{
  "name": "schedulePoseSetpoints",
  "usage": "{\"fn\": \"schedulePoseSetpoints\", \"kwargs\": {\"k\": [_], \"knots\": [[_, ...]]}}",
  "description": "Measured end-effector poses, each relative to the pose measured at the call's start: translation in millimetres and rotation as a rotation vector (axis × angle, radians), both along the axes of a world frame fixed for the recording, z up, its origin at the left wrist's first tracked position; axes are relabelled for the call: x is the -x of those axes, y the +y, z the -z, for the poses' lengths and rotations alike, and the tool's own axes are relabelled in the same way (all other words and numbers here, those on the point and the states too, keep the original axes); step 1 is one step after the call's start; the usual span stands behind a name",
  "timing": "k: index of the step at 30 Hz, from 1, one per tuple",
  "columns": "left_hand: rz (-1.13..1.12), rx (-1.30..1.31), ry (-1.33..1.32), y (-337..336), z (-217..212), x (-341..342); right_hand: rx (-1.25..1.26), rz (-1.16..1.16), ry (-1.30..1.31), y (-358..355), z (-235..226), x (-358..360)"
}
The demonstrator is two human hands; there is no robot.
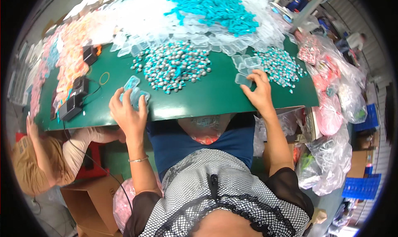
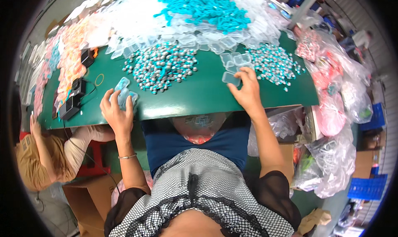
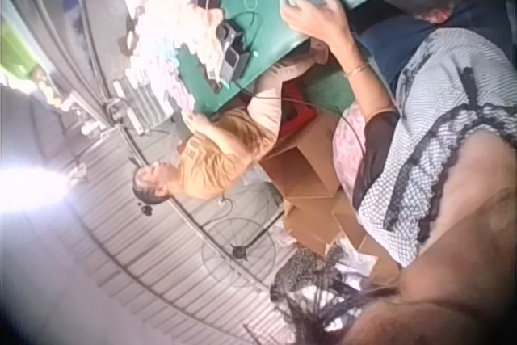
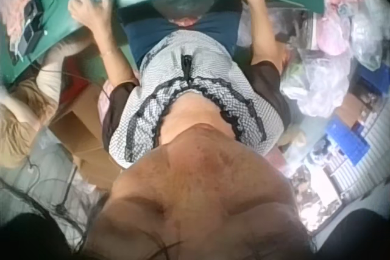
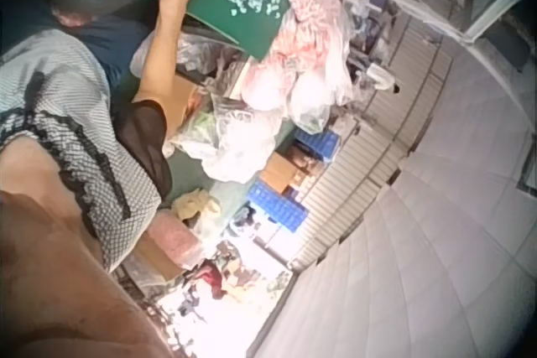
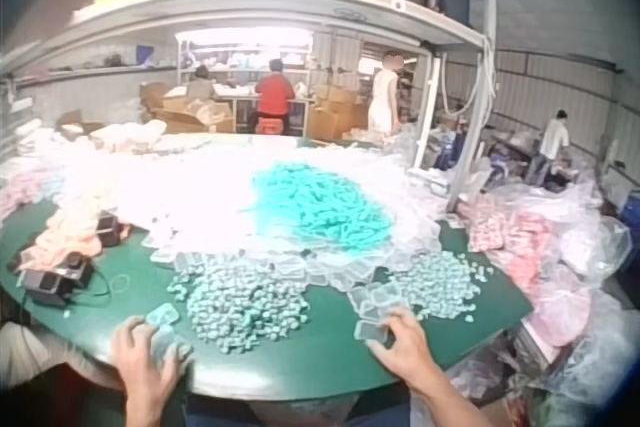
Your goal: Packing small colored beads into small clear plastic cases.
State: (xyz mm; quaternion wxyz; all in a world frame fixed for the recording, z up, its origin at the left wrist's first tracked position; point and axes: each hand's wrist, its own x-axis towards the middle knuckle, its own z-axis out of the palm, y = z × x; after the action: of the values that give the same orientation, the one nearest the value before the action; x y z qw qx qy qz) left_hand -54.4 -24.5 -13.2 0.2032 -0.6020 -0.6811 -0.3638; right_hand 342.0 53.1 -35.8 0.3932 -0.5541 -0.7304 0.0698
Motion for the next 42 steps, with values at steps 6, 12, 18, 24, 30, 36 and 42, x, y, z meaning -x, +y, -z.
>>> {"fn": "schedulePoseSetpoints", "kwargs": {"k": [6, 12, 18, 24, 30, 36, 42], "knots": [[0.607, 0.095, -0.294, 7, -11, -91, -0.051, -0.02, -0.113, -3, -15, 12], [0.774, 0.337, -0.4, 50, 3, -185, 0.02, -0.121, 0.011, -27, -18, 27], [0.782, 0.476, -0.436, 66, 5, -203, 0.174, -0.188, 0.048, -19, -21, 12], [0.915, 0.378, -0.636, 52, 8, -188, 0.182, -0.189, 0.204, -26, -38, 18], [0.521, 0.052, -0.083, 71, -2, -153, -0.254, -0.386, 0.001, -39, -39, 33], [0.367, 0.059, 0.159, 107, 9, -166, -0.176, -0.473, -0.265, -44, -30, 34], [0.54, 0.044, 0.154, 95, 10, -155, -0.327, -0.119, -0.18, -32, -25, 0]]}}
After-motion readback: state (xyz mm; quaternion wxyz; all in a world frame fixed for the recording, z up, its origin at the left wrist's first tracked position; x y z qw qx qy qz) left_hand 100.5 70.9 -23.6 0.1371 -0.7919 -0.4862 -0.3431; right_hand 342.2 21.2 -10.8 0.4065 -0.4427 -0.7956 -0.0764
